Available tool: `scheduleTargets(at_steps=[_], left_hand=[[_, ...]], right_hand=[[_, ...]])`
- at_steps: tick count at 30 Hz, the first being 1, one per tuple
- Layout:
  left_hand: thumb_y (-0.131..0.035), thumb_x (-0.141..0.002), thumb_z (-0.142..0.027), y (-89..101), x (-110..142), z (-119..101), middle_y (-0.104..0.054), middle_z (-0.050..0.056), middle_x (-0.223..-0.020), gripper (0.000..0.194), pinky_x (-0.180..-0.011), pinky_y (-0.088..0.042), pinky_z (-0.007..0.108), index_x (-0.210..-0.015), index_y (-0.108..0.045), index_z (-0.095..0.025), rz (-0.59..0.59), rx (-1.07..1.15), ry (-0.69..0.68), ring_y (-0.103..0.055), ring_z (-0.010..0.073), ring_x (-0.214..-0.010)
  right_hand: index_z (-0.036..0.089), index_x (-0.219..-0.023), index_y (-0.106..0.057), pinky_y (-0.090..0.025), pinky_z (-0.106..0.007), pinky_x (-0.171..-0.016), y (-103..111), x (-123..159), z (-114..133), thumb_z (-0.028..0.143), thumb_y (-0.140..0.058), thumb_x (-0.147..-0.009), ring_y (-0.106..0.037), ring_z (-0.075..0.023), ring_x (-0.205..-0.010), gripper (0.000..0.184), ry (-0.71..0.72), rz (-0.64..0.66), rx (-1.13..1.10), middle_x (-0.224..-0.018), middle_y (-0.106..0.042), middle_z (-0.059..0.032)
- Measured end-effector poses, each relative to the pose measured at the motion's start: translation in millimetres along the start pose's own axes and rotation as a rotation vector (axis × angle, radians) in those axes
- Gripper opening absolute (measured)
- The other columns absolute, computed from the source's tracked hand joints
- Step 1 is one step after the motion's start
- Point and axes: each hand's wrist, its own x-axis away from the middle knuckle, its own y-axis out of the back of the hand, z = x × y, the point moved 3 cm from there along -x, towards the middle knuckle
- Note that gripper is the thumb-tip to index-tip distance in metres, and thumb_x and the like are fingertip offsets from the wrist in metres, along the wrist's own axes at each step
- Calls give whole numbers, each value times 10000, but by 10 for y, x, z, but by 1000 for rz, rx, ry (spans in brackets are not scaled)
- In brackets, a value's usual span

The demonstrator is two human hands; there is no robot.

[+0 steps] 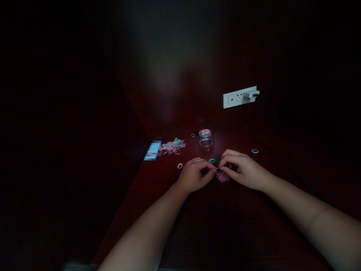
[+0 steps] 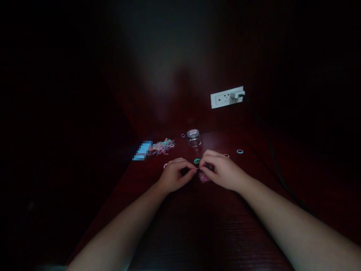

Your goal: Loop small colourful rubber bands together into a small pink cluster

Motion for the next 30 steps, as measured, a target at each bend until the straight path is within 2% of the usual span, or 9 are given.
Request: scheduleTargets(at_steps=[14,30], left_hand=[[-626,-887,-274,-10,4,-17,-741,21,-826,107,-763,-513,322,-868,-713,-215,51,15,-21,-660,171,-773],[-624,-889,-265,-13,9,-16,-745,17,-839,98,-768,-512,322,-874,-710,-220,49,26,-25,-665,170,-781]], right_hand=[[201,-829,-658,-442,-274,-624,17,-2,-43,207,-612,-885,-553,-142,-690,73,16,-13,4,-866,-607,-43],[201,-830,-659,-441,-277,-623,18,3,-54,203,-604,-886,-564,-148,-693,78,5,-1,7,-862,-611,-42]])
